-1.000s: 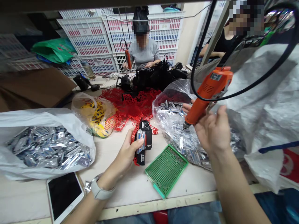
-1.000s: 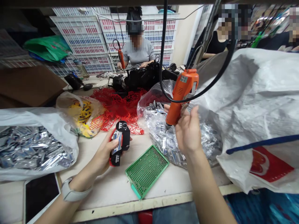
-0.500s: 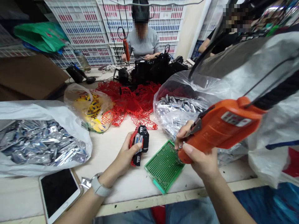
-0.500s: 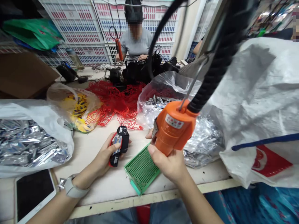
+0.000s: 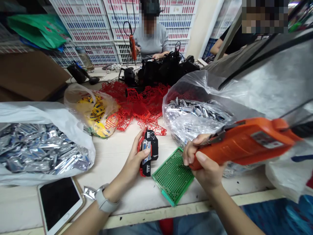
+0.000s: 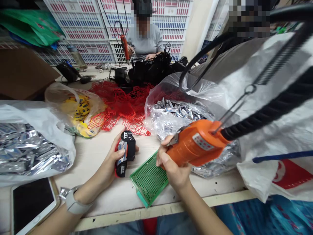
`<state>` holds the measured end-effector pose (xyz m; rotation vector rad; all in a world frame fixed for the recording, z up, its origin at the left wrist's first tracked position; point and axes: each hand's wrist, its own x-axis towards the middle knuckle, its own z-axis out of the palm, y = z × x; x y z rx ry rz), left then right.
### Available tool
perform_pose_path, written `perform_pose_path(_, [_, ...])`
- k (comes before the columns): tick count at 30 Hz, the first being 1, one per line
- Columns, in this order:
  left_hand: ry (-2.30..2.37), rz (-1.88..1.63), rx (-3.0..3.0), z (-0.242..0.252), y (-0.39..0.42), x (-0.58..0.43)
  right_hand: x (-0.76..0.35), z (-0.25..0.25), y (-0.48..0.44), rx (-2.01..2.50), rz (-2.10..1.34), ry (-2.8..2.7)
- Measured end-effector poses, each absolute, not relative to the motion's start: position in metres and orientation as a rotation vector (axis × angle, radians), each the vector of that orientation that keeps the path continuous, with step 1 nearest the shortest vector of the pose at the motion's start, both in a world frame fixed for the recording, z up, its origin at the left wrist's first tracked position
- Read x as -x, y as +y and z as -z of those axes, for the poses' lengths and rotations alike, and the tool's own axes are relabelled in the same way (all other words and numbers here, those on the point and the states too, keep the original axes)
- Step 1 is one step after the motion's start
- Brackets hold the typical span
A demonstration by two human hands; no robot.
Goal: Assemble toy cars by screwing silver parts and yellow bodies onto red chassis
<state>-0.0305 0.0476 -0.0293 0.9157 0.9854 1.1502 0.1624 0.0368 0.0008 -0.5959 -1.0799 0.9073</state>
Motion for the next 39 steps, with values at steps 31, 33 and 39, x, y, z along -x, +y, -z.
perform_pose_path(31, [1.043,-1.114,-0.933,0.037,0.045,0.023,-0.159,0.001,0.037,0.633,-0.856,-1.035])
perform_pose_path(33, [1.043,-1.098,-0.949,0.036,0.045,0.023,-0.159,-0.014,0.035,0.634,-0.809,-1.012])
perform_pose_path(39, [1.035,-1.095,-0.91,0.036,0.043,0.023,-0.136,-0.056,0.038,0.593,-0.588,-0.987])
